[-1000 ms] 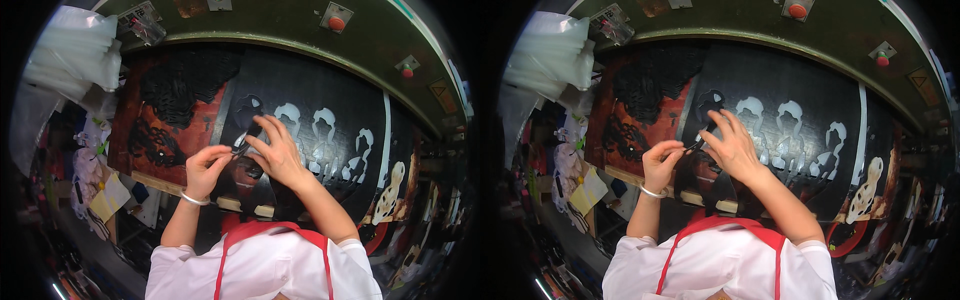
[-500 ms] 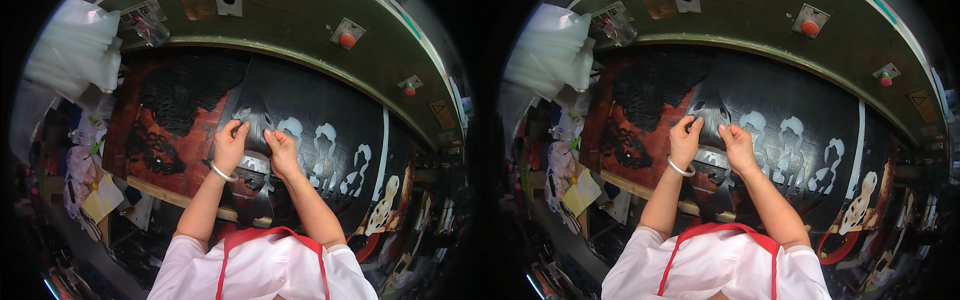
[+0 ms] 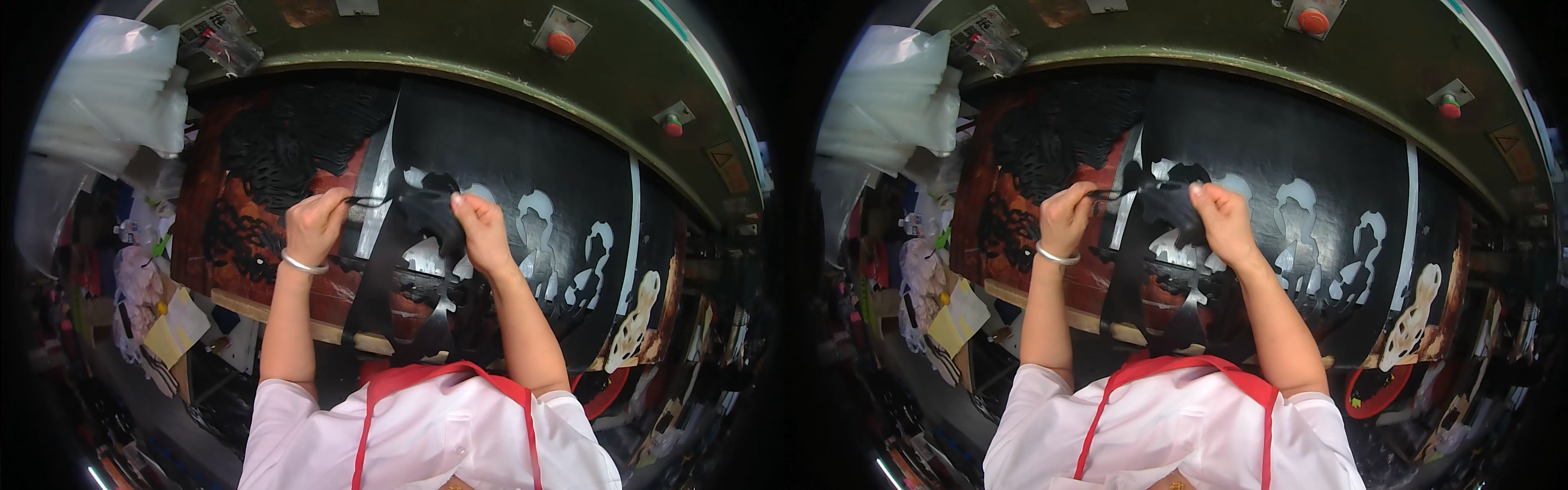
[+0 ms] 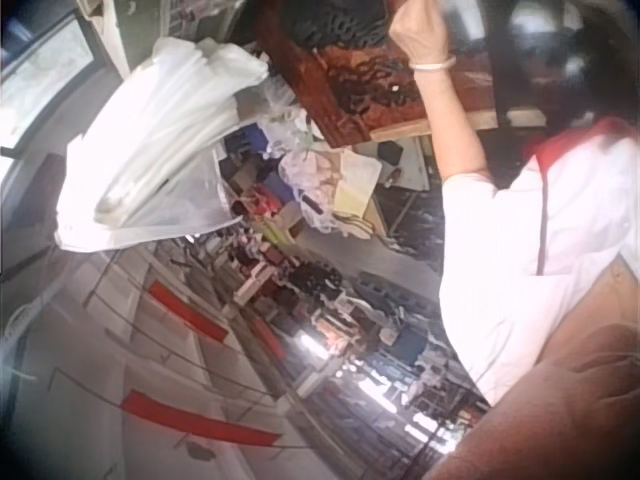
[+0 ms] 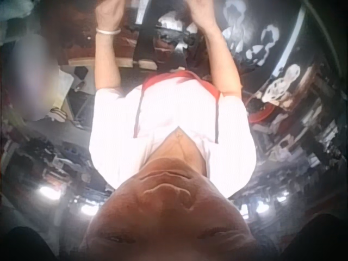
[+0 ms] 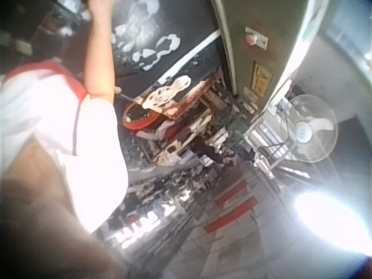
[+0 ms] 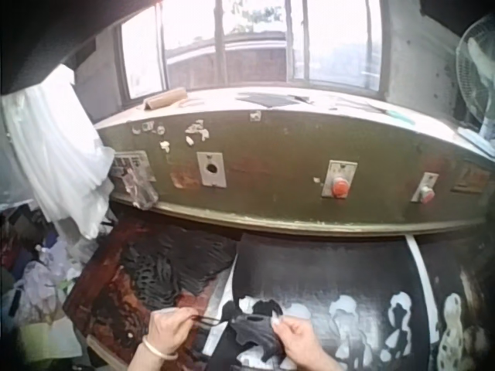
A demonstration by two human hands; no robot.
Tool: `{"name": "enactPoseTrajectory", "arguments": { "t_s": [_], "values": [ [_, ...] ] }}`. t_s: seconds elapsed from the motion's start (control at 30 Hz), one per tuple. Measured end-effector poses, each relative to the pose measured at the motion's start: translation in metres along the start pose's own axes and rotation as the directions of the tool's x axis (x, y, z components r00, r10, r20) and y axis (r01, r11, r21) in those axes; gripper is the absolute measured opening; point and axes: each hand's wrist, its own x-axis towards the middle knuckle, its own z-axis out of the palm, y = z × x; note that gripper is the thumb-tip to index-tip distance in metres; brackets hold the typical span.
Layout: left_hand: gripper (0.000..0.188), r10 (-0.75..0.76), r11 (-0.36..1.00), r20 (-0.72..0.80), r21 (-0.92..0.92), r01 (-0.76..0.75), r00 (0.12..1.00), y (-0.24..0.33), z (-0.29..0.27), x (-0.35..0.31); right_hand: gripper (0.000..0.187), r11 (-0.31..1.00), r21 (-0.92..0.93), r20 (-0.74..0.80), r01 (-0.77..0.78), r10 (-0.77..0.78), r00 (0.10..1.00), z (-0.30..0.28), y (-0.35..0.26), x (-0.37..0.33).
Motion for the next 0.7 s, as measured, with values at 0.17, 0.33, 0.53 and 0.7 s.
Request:
{"name": "enactPoseTrajectory", "arguments": {
  "t_s": [0.17, 0.33, 0.53, 0.7],
  "values": [
    [0.015, 0.186, 0.974, -0.022, 0.14, -0.181, 0.982, -0.001, -0.026, -0.001, 0.036, 0.963, -0.245, 0.204, 0.116, -0.066, 0.977, 0.006, -0.016, -0.009],
    [0.031, 0.061, 0.975, 0.203, -0.223, -0.014, 0.977, 0.043, -0.03, -0.018, 0.033, 0.877, -0.399, 0.294, 0.267, -0.153, 0.943, 0.016, -0.025, -0.02],
    [0.02, -0.472, 0.648, 0.179, -0.593, 0.478, 0.863, 0.077, -0.021, -0.036, 0.02, 0.652, -0.579, 0.247, 0.489, -0.431, 0.868, 0.029, -0.033, -0.027],
    [0.014, -0.514, -0.024, 0.318, -0.934, 0.357, 0.796, 0.084, 0.001, -0.044, 0.024, 0.382, -0.759, 0.163, 0.528, -0.673, 0.721, 0.044, -0.046, -0.049]
  ]
}}
